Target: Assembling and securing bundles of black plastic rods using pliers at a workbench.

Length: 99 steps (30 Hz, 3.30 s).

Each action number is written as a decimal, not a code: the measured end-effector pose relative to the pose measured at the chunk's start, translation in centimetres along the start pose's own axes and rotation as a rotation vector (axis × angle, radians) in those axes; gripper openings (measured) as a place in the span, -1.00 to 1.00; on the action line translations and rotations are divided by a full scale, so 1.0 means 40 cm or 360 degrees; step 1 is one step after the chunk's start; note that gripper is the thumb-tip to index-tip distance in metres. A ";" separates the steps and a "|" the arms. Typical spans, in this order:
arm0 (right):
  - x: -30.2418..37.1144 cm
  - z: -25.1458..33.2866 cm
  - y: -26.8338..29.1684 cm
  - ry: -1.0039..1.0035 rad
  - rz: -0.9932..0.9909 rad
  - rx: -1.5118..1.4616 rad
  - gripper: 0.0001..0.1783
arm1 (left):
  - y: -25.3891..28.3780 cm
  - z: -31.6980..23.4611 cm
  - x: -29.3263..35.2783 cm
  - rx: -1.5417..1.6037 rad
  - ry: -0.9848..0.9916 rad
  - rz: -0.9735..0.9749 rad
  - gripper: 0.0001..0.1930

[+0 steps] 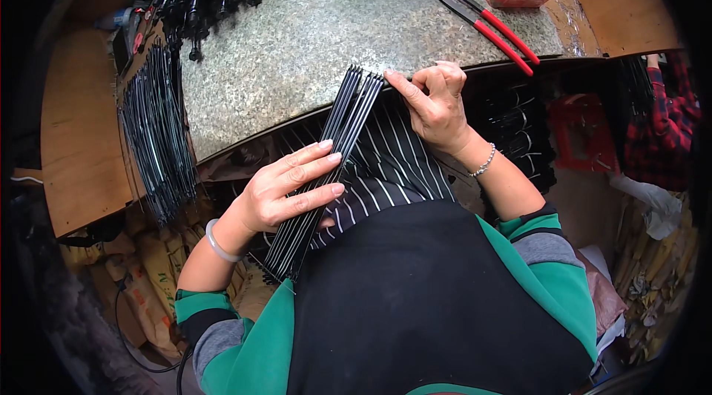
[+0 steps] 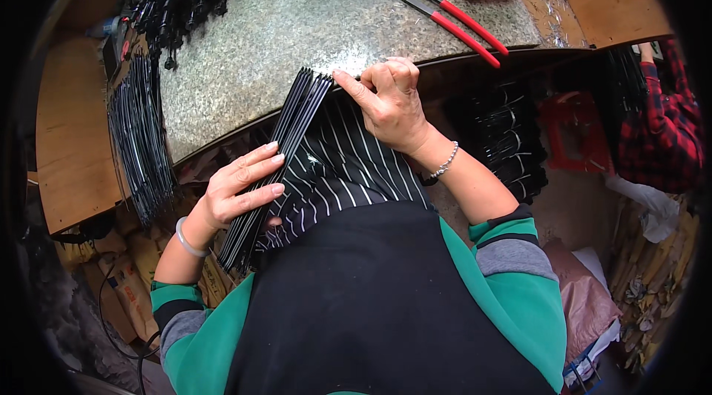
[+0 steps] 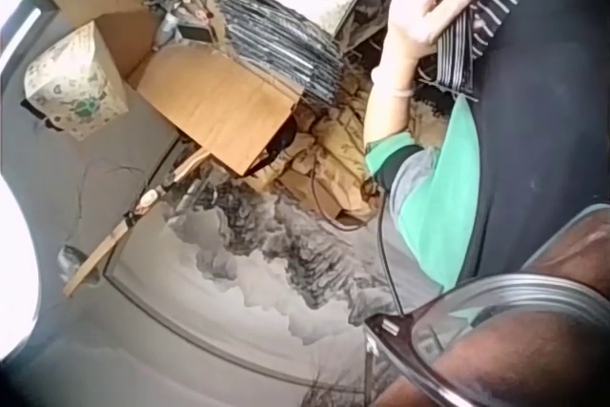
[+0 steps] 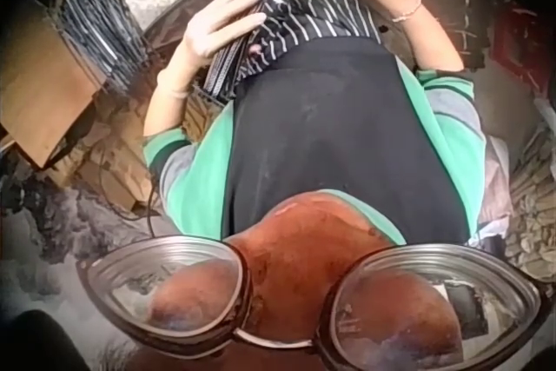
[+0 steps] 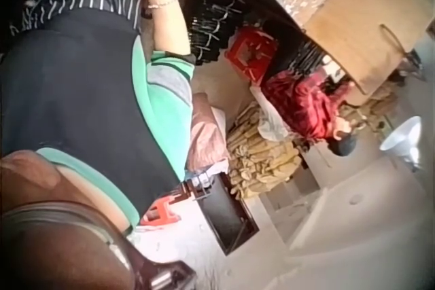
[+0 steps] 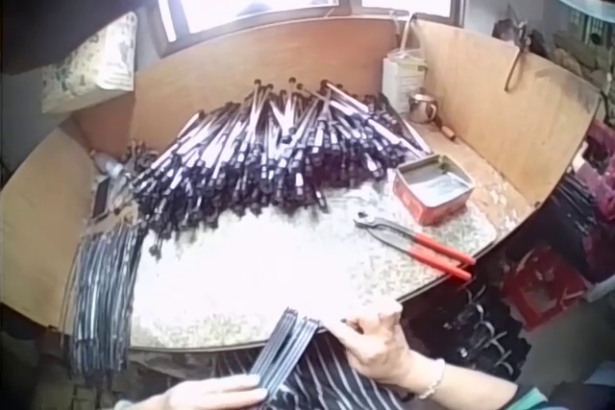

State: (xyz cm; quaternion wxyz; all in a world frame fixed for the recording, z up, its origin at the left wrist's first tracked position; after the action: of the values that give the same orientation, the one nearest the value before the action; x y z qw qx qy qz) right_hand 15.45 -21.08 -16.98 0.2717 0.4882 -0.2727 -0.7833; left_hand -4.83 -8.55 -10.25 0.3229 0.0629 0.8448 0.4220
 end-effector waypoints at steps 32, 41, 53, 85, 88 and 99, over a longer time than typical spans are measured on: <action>-0.019 0.014 -0.016 0.0019 0.0074 0.0069 -0.51 | 0.004 0.002 -0.011 0.0058 -0.0112 0.0087 -0.70; -0.146 0.070 0.137 -0.0060 0.0964 -0.0910 -0.30 | 0.127 -0.015 -0.121 0.0401 -0.0218 -0.0524 -0.44; -0.176 0.153 0.050 -0.0635 0.0745 -0.2172 -0.75 | 0.386 0.358 -0.151 -0.1409 0.0831 -0.0500 -0.56; -0.121 0.221 0.166 -0.0680 0.0510 -0.2042 -0.80 | 0.410 0.019 -0.277 0.0788 -0.0107 -0.1645 -0.65; -0.114 0.237 0.174 -0.0666 0.0494 -0.2157 -0.79 | 0.310 -0.023 -0.247 0.0967 0.0140 -0.1557 -0.61; -0.120 0.278 0.112 -0.0807 0.0729 -0.2117 -0.83 | 0.177 -0.003 -0.181 0.1667 0.0138 -0.1784 -0.54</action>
State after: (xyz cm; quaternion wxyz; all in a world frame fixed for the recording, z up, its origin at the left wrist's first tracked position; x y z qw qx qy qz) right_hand 7.79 -19.11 -6.76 0.5946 -0.0436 0.1095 -0.7953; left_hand -0.39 -6.89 -1.29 0.3831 -0.2466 0.8520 -0.2577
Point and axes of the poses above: each hand's wrist, its own x-axis away from the middle knuckle, its own y-axis out of the back of the hand, z = x × y, the point moved 3 cm from there along -x, towards the middle knuckle, and after that the axes turned 12 degrees about -y, right-handed, at the moved point
